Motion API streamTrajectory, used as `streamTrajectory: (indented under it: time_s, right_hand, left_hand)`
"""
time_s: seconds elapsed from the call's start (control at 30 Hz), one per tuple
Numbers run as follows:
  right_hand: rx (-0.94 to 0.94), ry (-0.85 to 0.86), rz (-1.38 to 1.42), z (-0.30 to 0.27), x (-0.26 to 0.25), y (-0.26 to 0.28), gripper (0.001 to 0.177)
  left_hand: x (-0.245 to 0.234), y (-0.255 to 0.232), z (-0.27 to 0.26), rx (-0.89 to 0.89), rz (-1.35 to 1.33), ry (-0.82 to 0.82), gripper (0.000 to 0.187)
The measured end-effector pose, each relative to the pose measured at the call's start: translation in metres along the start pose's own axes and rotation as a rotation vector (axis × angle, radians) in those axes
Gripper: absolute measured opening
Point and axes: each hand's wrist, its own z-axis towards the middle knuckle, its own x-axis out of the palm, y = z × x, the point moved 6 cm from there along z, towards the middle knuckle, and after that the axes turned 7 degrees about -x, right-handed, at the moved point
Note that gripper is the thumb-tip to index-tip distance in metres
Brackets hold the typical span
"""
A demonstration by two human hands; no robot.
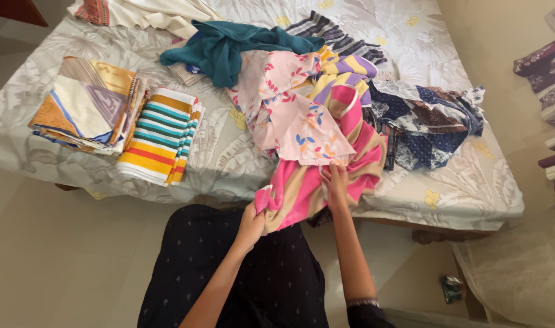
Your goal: The person sits on the floor and folds multiple patterned cloths by hand. They unfold each cloth, align edges, fold it into a compact rectangle, and place it on a growing stack on the bed. The process is repeated for several cloths with different patterns.
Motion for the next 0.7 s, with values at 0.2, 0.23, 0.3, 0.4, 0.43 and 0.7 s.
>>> streamTrajectory:
  time_s: [0.2,0.23,0.3,0.4,0.43,0.7]
  right_hand:
    - [0.261,0.008,0.411,0.040,0.010,-0.030,0.033]
    - [0.289,-0.021,0.407,0.044,0.008,-0.032,0.030]
    - [0.108,-0.159,0.218,0.061,0.013,-0.026,0.032]
    - [-0.112,-0.238,0.167,0.086,0.032,-0.010,0.040]
    - [-0.165,-0.250,0.184,0.097,0.043,-0.001,0.044]
    - [-0.440,0.651,0.062,0.136,0.219,0.060,0.061]
  left_hand:
    - [0.006,0.009,-0.004,0.064,-0.066,0.084,0.045]
    - [0.007,0.016,-0.004,0.038,-0.072,0.096,0.043]
    - [0.007,0.021,0.003,0.020,-0.102,0.132,0.030]
    - [0.011,0.031,0.005,0.011,-0.169,0.203,0.022]
    - [0.013,0.034,0.006,0.001,-0.181,0.225,0.021]
    - [0.003,0.028,0.006,0.037,-0.008,0.106,0.024]
